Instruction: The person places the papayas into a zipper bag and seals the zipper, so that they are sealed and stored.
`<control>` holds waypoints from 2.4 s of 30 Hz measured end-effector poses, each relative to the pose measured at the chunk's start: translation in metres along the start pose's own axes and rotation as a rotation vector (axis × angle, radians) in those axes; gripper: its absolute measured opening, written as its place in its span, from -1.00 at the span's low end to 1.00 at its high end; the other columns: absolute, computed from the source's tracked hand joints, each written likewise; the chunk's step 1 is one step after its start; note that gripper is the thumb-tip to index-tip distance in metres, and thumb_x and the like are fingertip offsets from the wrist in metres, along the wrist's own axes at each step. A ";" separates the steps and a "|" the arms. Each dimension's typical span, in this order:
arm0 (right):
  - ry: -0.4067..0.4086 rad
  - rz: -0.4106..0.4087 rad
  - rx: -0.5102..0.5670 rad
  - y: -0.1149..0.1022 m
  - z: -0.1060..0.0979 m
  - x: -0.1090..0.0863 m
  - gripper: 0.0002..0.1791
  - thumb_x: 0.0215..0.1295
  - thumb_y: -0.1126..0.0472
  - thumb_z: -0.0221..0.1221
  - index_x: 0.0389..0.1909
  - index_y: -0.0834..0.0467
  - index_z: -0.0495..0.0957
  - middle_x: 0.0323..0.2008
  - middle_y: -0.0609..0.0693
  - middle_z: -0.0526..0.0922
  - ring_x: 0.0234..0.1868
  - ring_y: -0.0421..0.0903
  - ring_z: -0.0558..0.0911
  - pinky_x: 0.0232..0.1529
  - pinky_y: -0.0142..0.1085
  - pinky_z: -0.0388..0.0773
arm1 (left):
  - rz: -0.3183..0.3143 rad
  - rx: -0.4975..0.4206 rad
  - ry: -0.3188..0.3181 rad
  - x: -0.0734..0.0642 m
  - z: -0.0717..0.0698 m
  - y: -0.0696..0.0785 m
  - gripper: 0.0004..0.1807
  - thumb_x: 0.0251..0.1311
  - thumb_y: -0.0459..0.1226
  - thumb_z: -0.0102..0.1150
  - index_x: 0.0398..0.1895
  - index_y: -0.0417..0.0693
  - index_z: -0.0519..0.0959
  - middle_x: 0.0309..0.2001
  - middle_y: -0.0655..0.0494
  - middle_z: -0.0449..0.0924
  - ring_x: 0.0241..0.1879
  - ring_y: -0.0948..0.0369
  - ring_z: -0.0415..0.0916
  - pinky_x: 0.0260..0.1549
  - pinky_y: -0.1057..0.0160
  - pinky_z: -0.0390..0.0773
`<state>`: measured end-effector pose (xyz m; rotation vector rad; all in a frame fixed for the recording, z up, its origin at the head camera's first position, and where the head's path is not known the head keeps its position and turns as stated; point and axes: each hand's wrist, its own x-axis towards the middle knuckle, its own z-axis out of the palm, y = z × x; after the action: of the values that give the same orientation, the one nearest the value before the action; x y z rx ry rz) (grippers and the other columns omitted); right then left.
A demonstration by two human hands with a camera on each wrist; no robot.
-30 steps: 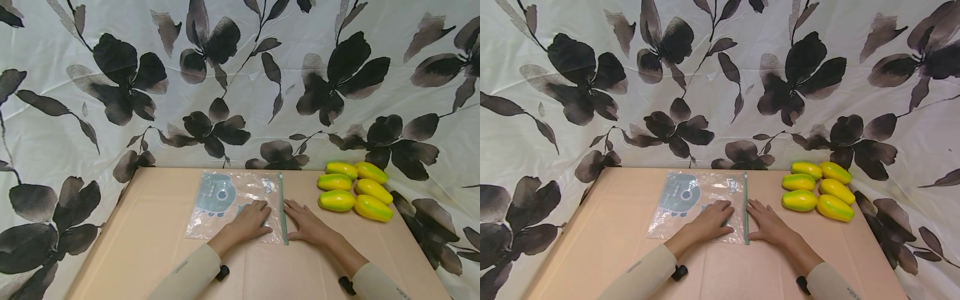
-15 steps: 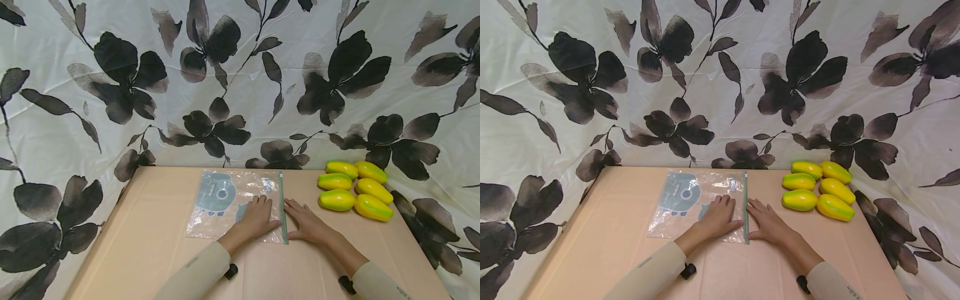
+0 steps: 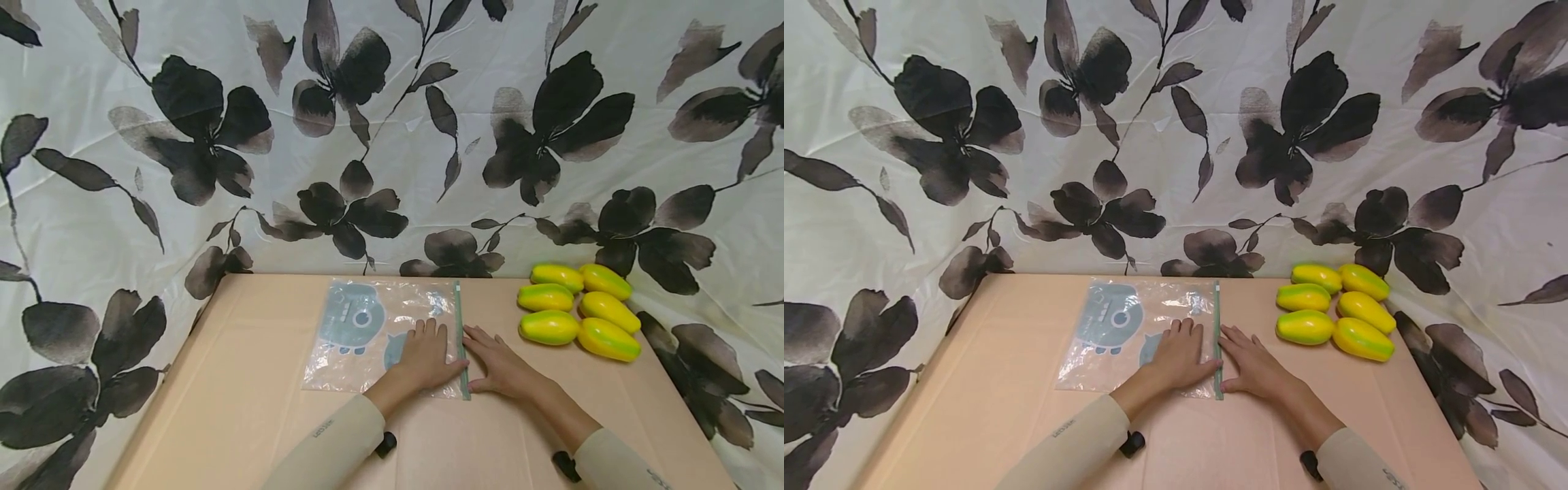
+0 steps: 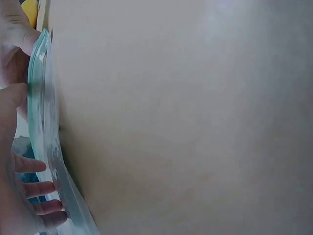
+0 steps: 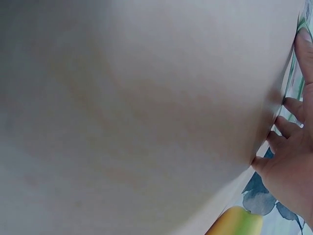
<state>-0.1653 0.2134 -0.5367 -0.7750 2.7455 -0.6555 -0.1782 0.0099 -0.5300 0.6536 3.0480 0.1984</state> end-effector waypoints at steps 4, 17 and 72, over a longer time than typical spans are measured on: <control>-0.007 0.008 0.002 0.000 0.000 0.000 0.13 -0.13 -0.38 0.34 0.44 0.08 0.20 0.52 0.11 0.04 0.52 0.20 0.02 0.38 0.34 -0.05 | -0.011 -0.004 -0.017 0.001 -0.001 0.001 -0.09 0.07 0.41 -0.07 0.27 -0.08 0.35 0.18 -0.05 0.37 0.16 0.01 0.29 0.07 0.04 0.40; 0.006 -0.005 0.006 -0.001 -0.003 0.000 0.13 -0.13 -0.35 0.35 0.44 0.11 0.21 0.51 0.14 0.06 0.52 0.22 0.03 0.37 0.35 -0.05 | -0.044 0.054 -0.028 0.008 0.003 0.007 -0.03 -0.01 0.39 -0.03 0.32 -0.11 0.32 0.22 -0.06 0.34 0.14 0.01 0.28 0.05 0.02 0.43; 0.031 -0.036 -0.027 0.000 0.000 0.000 0.13 -0.10 -0.39 0.30 0.45 0.13 0.19 0.51 0.16 0.07 0.50 0.24 0.06 0.34 0.37 0.01 | 0.049 -0.088 -0.056 -0.008 -0.002 -0.003 0.00 0.09 -0.05 0.17 0.54 -0.09 -0.11 0.45 -0.43 -0.02 0.42 -0.26 0.07 0.26 -0.19 0.33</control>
<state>-0.1654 0.2138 -0.5363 -0.8292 2.7797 -0.6441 -0.1724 0.0043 -0.5288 0.7151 2.9528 0.3077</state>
